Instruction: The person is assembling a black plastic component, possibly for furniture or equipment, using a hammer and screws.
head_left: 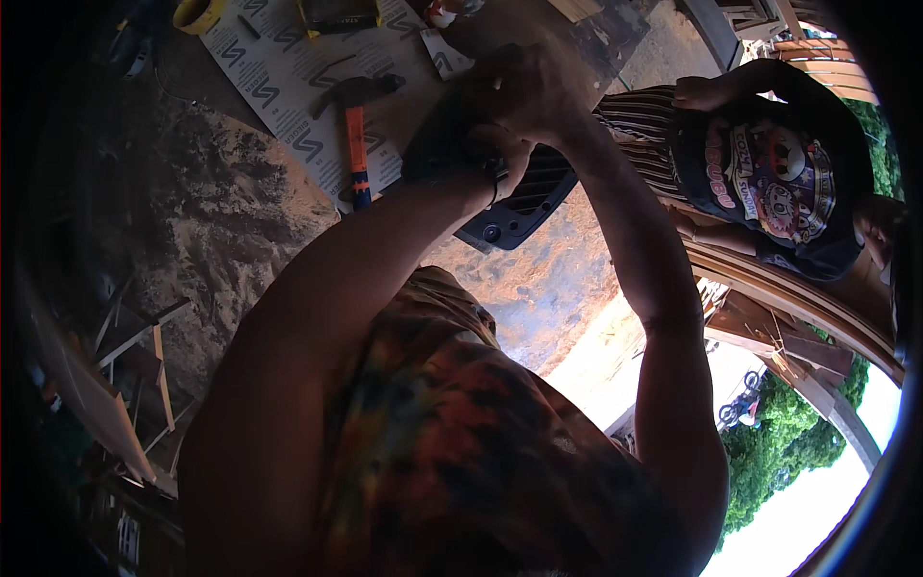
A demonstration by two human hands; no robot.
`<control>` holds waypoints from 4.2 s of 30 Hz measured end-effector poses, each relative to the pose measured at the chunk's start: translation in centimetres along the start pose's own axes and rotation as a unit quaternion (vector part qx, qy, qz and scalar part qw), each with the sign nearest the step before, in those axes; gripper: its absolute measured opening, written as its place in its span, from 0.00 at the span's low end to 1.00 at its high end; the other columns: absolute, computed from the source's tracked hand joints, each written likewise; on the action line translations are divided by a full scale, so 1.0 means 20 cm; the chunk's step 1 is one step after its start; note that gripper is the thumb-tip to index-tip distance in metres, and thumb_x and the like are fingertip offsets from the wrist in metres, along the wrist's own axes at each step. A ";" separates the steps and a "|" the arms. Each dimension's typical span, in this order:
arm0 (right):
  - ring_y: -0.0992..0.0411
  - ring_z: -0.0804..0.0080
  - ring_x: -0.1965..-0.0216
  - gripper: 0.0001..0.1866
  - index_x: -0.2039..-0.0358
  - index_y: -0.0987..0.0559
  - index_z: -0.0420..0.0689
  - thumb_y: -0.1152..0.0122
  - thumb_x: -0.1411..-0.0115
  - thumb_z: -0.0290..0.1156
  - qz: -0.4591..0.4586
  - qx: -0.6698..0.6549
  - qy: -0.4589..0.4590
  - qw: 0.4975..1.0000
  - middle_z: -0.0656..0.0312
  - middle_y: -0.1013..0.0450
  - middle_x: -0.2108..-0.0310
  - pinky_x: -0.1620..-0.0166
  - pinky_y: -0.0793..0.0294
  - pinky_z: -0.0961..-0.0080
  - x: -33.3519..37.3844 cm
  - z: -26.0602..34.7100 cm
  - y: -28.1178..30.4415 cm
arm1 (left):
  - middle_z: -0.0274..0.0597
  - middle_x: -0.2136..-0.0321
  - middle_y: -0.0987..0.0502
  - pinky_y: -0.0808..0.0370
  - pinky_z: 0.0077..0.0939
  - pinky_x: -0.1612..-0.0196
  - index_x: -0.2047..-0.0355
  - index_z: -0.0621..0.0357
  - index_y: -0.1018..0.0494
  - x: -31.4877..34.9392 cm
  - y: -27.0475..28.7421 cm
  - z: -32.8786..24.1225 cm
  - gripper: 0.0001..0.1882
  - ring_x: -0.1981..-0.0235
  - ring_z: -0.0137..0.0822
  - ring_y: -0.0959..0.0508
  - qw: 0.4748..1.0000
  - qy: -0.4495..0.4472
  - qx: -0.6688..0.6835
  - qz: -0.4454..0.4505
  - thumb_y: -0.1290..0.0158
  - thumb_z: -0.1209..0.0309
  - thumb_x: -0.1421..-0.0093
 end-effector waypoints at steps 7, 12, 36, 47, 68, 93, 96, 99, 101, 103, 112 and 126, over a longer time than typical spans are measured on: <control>0.18 0.70 0.69 0.06 0.63 0.14 0.48 0.32 0.41 0.28 -0.250 -0.041 -0.094 0.963 0.60 0.18 0.63 0.65 0.17 0.78 0.62 -0.30 0.49 | 0.36 0.24 0.61 0.20 0.40 0.47 0.26 0.52 0.58 0.10 0.15 0.01 0.76 0.45 0.45 0.22 0.978 -0.146 0.008 0.146 0.20 0.66 0.72; 0.18 0.73 0.67 0.09 0.60 0.16 0.40 0.36 0.37 0.30 -0.245 -0.210 -0.387 0.864 0.56 0.17 0.67 0.63 0.21 0.77 1.07 -0.30 0.15 | 0.38 0.25 0.56 0.19 0.39 0.50 0.26 0.51 0.61 0.11 0.26 -0.03 0.76 0.48 0.49 0.20 0.981 -0.145 0.016 0.127 0.21 0.68 0.70; 0.20 0.71 0.66 0.08 0.60 0.19 0.33 0.40 0.36 0.24 -0.265 -0.369 -0.494 0.741 0.54 0.19 0.68 0.61 0.23 0.74 1.27 0.27 -0.22 | 0.38 0.26 0.54 0.18 0.43 0.51 0.28 0.49 0.50 0.11 0.31 -0.13 0.72 0.46 0.48 0.22 0.987 -0.122 -0.065 0.086 0.20 0.64 0.75; 0.19 0.66 0.64 0.06 0.61 0.19 0.36 0.42 0.36 0.22 -0.297 -0.251 -0.469 0.793 0.52 0.19 0.67 0.59 0.22 0.71 1.28 0.06 -0.12 | 0.38 0.24 0.64 0.22 0.47 0.44 0.26 0.45 0.56 0.11 0.32 -0.15 0.74 0.43 0.50 0.24 0.982 -0.102 -0.065 0.143 0.20 0.60 0.70; 0.23 0.54 0.67 0.19 0.51 0.29 0.37 0.37 0.40 0.28 -0.176 0.151 -0.188 0.955 0.54 0.25 0.65 0.69 0.25 0.62 1.02 -0.32 -0.26 | 0.40 0.25 0.58 0.18 0.42 0.52 0.27 0.46 0.51 0.11 0.22 -0.09 0.65 0.52 0.47 0.18 0.993 -0.106 -0.044 0.026 0.26 0.72 0.63; 0.22 0.51 0.73 0.09 0.61 0.23 0.38 0.43 0.44 0.23 -0.159 -0.061 -0.196 0.966 0.51 0.23 0.72 0.72 0.21 0.66 0.80 -0.28 -0.09 | 0.43 0.24 0.61 0.19 0.41 0.47 0.27 0.52 0.53 0.07 0.14 -0.04 0.71 0.49 0.49 0.20 0.990 -0.111 -0.002 0.092 0.22 0.69 0.69; 0.22 0.49 0.72 0.08 0.62 0.23 0.39 0.43 0.43 0.23 -0.163 -0.070 -0.183 0.967 0.49 0.23 0.71 0.72 0.22 0.64 0.81 -0.28 -0.12 | 0.43 0.24 0.61 0.19 0.40 0.48 0.26 0.52 0.54 0.08 0.15 -0.03 0.71 0.49 0.49 0.20 0.988 -0.112 -0.025 0.102 0.22 0.67 0.69; 0.22 0.46 0.71 0.08 0.62 0.23 0.39 0.43 0.42 0.24 -0.179 -0.113 -0.216 0.953 0.48 0.24 0.71 0.71 0.22 0.61 0.85 -0.30 -0.13 | 0.43 0.24 0.61 0.19 0.40 0.49 0.26 0.52 0.54 0.06 0.13 -0.04 0.71 0.50 0.48 0.19 0.989 -0.113 -0.038 0.085 0.22 0.67 0.68; 0.22 0.45 0.70 0.08 0.61 0.22 0.39 0.43 0.42 0.24 -0.193 -0.137 -0.244 0.940 0.47 0.24 0.71 0.71 0.22 0.59 0.87 -0.32 -0.14 | 0.43 0.24 0.61 0.18 0.40 0.50 0.26 0.52 0.54 0.04 0.11 -0.05 0.70 0.50 0.48 0.19 0.990 -0.108 -0.059 0.070 0.22 0.66 0.67; 0.23 0.45 0.69 0.09 0.61 0.23 0.39 0.43 0.43 0.24 -0.201 0.004 -0.160 0.966 0.45 0.25 0.71 0.70 0.22 0.59 0.84 -0.25 -0.12 | 0.43 0.25 0.58 0.32 0.37 0.34 0.34 0.50 0.37 0.03 0.07 -0.01 0.33 0.36 0.41 0.32 0.989 -0.033 -0.060 0.134 0.50 0.77 0.42; 0.22 0.46 0.73 0.11 0.61 0.22 0.40 0.43 0.46 0.22 -0.207 0.007 -0.172 0.963 0.47 0.24 0.74 0.71 0.21 0.58 0.86 -0.24 -0.06 | 0.41 0.25 0.55 0.25 0.38 0.40 0.27 0.46 0.51 0.11 0.21 -0.06 0.35 0.46 0.41 0.21 0.986 -0.087 -0.030 0.136 0.60 0.78 0.33; 0.21 0.49 0.70 0.06 0.67 0.22 0.39 0.41 0.47 0.23 -0.160 -0.084 -0.226 0.957 0.48 0.22 0.70 0.68 0.20 0.62 0.84 -0.22 -0.02 | 0.42 0.25 0.59 0.20 0.37 0.47 0.26 0.48 0.54 0.14 0.19 -0.08 0.54 0.49 0.44 0.20 0.990 -0.104 -0.017 0.089 0.38 0.71 0.51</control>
Point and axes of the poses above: each hand's wrist, its own x-axis away from the middle knuckle, its own y-axis out of the back of the hand, z = x × y, the point moved 7 cm from there along -x, towards the middle knuckle
